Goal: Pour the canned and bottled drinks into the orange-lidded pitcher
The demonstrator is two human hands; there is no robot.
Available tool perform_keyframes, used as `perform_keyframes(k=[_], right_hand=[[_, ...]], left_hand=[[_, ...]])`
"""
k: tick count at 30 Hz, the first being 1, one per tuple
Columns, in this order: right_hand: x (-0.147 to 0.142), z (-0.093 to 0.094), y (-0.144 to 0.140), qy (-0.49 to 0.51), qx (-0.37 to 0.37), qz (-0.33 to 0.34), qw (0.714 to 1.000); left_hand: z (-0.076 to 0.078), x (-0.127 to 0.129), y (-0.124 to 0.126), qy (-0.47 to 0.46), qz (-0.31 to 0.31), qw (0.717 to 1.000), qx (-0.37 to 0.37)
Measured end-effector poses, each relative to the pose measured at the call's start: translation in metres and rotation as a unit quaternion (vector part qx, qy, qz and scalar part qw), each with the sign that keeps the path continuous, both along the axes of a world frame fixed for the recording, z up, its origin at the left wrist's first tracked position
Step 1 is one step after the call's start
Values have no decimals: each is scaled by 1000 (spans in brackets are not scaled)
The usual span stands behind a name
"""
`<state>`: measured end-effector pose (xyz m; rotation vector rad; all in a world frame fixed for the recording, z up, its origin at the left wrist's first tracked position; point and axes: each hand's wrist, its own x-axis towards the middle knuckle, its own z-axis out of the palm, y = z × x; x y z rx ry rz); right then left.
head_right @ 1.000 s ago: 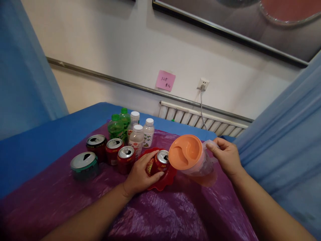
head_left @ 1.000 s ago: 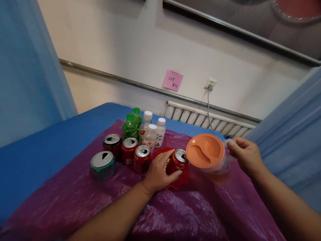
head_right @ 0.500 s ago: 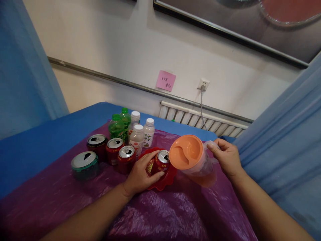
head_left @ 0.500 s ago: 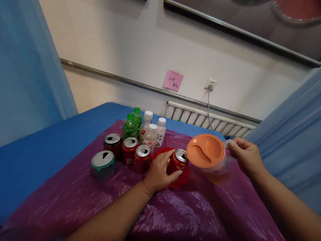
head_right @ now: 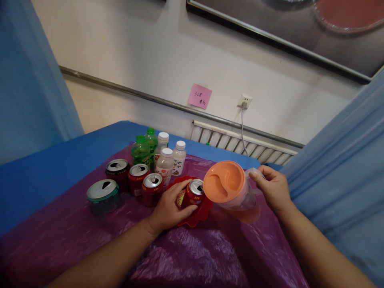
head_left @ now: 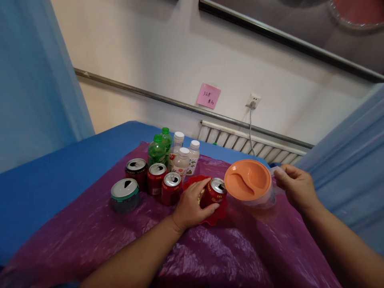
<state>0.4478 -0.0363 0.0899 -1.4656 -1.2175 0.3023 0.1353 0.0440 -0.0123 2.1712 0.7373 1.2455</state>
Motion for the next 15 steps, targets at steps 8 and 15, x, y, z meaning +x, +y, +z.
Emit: perform_keyframes(k=[8, 15], right_hand=[[1, -2, 0, 4, 0, -1, 1000], [5, -5, 0, 31, -10, 4, 999]], left_hand=[[-1, 0, 0, -5, -4, 1000, -5], [0, 0, 1, -1, -5, 1000, -4]])
